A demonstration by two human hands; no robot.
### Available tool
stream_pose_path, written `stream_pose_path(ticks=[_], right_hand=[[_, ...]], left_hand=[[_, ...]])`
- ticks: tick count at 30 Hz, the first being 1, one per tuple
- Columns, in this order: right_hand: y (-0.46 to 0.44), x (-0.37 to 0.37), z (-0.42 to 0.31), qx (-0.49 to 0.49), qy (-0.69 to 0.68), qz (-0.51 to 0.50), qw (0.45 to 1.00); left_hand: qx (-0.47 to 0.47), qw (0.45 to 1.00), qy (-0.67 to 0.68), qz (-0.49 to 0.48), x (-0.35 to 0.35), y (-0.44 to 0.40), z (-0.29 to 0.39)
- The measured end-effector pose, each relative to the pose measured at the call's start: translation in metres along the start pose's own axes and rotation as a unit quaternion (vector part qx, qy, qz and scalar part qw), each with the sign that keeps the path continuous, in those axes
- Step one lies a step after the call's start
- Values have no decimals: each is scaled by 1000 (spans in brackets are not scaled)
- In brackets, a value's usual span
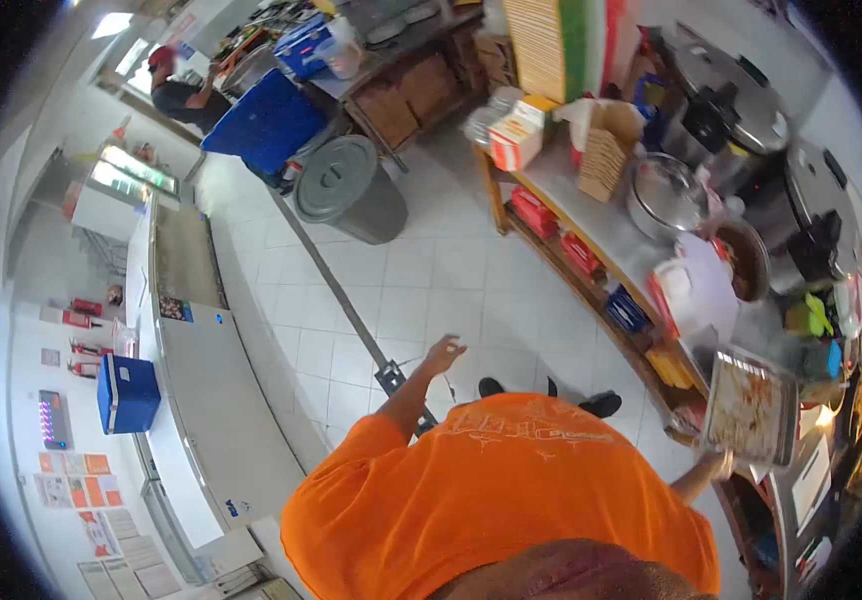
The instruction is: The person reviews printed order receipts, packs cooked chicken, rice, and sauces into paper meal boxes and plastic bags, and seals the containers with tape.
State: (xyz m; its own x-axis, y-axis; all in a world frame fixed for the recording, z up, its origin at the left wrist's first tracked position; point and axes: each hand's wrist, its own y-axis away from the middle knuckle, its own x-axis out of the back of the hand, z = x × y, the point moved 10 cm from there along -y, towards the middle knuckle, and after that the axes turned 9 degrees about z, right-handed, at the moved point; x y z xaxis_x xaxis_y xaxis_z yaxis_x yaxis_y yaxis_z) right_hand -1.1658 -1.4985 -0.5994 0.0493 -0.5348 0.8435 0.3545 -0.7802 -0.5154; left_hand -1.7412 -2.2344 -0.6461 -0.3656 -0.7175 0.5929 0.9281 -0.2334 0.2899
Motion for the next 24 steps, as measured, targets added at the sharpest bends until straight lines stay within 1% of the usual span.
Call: stream_pose_path(ticks=[2,3,4,5,6,7,8,9,11,12,14,15,17,19,20,21,22,23,24], right_hand=[[24,58,17,-140,-8,-45,989],[34,80,28,-195,-12,-53,979],[41,111,38,-241,-17,-44,969],[46,145,45,-279,-23,-36,959],[47,179,52,-308,-28,-21,951],[44,210,56,-333,-33,-4,942],[39,237,55,-349,-43,15,936],[29,263,51,-360,-55,35,931],[-3,306,25,-364,-90,69,924],[-19,327,5,-368,-110,83,920],[-57,356,-54,-362,-162,101,913],[-77,365,-92,-353,-198,98,909],[-124,364,-183,-326,-279,73,900],[-179,354,-315,-285,-381,16,879],[-208,354,-397,-254,-432,-21,865],[-239,359,-485,-219,-478,-64,848],[-260,383,-587,-154,-532,-135,822],[-277,395,-675,-119,-577,-171,790],[-286,410,-763,-88,-619,-215,751]], left_hand=[[-38,995,-77,49,32,8,-85],[129,991,-37,-3,44,19,-124],[292,954,6,-59,52,49,-160],[79,986,-84,-122,56,39,-161],[-140,959,-169,-180,52,37,-173],[-350,876,-244,-227,52,49,-173],[-65,957,-141,-246,65,15,-198],[225,944,-27,-238,69,-7,-223],[283,940,8,-191,84,-84,-188],[217,972,45,-83,101,-131,-145],[220,965,114,-82,88,-224,-104],[213,961,151,-86,78,-268,-88],[127,966,196,-109,80,-324,-4],[59,963,230,-128,100,-361,61],[36,961,241,-127,117,-377,75],[19,959,256,-123,132,-391,64],[1,955,270,-119,146,-406,53],[-15,952,284,-116,162,-413,32],[27,973,204,-101,181,-418,0]])
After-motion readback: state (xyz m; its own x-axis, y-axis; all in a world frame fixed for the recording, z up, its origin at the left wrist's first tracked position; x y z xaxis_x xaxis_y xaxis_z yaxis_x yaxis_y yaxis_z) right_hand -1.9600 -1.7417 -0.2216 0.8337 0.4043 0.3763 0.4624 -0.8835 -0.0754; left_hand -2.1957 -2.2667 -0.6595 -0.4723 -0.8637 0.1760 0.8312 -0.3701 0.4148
